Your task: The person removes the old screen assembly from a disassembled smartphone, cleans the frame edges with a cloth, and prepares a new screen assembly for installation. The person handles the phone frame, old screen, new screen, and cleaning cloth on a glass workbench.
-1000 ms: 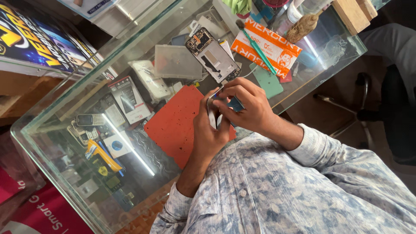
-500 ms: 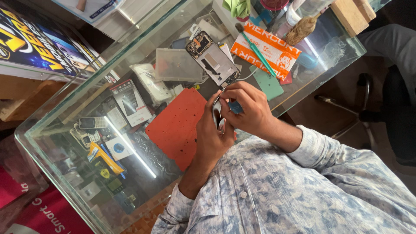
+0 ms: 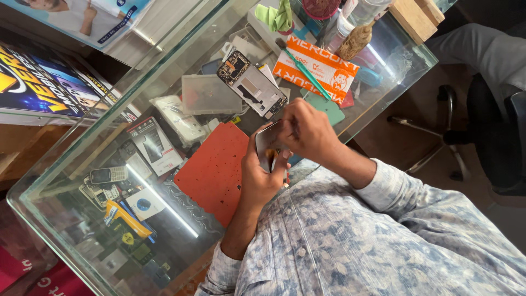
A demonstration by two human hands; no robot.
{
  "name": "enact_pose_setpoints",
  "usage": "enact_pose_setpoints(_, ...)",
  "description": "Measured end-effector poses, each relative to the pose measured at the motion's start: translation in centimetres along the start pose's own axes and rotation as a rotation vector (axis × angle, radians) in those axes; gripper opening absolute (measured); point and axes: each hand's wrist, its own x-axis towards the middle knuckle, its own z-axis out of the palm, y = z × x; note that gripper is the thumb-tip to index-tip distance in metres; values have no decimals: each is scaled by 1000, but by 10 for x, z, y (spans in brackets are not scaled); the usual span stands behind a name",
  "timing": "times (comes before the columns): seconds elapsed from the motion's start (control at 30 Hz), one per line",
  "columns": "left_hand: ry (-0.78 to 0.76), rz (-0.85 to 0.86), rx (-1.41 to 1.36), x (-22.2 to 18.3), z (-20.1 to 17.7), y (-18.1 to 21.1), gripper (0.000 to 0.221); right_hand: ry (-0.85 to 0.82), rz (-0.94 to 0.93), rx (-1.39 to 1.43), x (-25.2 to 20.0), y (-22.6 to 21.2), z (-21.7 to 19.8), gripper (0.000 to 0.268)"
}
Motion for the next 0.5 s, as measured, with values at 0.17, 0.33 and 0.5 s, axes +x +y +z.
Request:
enact_pose_setpoints(0.17,-10,-77,-363,4,-9,-14,51,133,61,11,-2,33,-38,18)
enact_pose_setpoints(0.33,67,-92,-417,6,-29,-23,44,199,75,-634,-27,89,-104,15)
enact_pose_setpoints(0.5,117,-95,-432,10,-34,-18,50,-25,88,-820,-58,120,-127,9)
